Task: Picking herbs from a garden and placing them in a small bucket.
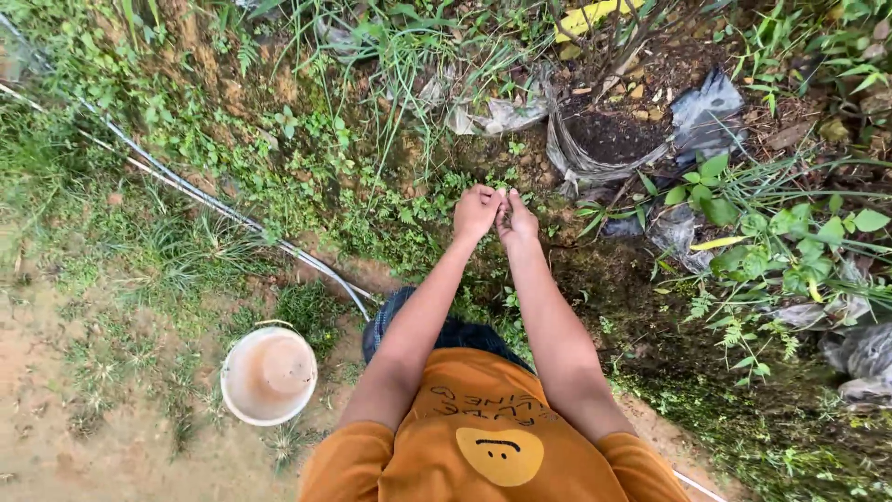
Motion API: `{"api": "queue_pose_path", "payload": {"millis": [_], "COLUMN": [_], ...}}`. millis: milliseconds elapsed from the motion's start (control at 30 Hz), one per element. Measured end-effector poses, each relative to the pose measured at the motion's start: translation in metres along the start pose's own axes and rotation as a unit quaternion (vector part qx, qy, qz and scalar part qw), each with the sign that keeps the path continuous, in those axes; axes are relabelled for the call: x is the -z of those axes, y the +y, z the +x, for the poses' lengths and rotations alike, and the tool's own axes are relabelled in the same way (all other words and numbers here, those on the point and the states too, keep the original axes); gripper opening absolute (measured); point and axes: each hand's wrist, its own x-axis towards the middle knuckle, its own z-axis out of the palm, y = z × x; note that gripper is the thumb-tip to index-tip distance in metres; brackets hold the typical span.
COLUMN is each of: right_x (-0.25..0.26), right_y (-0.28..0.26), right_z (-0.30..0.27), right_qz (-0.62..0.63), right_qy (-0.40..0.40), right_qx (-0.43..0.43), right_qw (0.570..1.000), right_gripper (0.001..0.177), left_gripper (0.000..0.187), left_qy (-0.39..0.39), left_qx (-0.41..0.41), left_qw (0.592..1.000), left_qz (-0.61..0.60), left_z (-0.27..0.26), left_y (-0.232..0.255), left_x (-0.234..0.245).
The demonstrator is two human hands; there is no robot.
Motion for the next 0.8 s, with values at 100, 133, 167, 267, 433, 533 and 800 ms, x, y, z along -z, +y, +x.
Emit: {"api": "queue_pose_path", "payload": {"millis": [100, 133, 167, 267, 433, 533, 800], "right_x": [-0.007, -0.007, -0.008, 0.004, 0.032, 0.031, -0.009], "right_y": [0.0, 0.001, 0.002, 0.013, 0.017, -0.001, -0.032], "right_z": [0.001, -0.002, -0.005, 0.01, -0.04, -0.089, -0.072], "right_qz": [-0.004, -0.002, -0.009, -0.02, -0.11, -0.251, -0.335], "right_qy": [0.018, 0.016, 0.021, 0.013, -0.003, -0.015, -0.035], "right_qx": [0.009, 0.009, 0.017, 0.037, 0.058, 0.029, 0.175], "right_qw": [1.0, 1.0, 1.0, 0.999, 0.992, 0.967, 0.925], "right_gripper": [0.021, 0.021, 0.021, 0.019, 0.011, 0.02, 0.025], "left_gripper": [0.038, 0.038, 0.038, 0.04, 0.043, 0.04, 0.015], "left_qy": [-0.031, -0.031, -0.019, -0.006, 0.018, 0.015, 0.021], "left_qx": [0.008, 0.006, 0.011, 0.027, 0.039, 0.073, 0.085], "left_qw": [0.998, 0.998, 0.999, 0.999, 0.999, 0.997, 0.994], "left_qz": [-0.052, -0.05, -0.041, -0.031, 0.013, 0.028, 0.059], "left_z": [0.006, 0.009, 0.012, 0.021, 0.032, 0.035, 0.039], "left_y": [0.004, 0.002, 0.0, 0.003, 0.0, 0.011, -0.001], "left_x": [0.003, 0.001, -0.002, -0.006, -0.019, -0.015, -0.014]}}
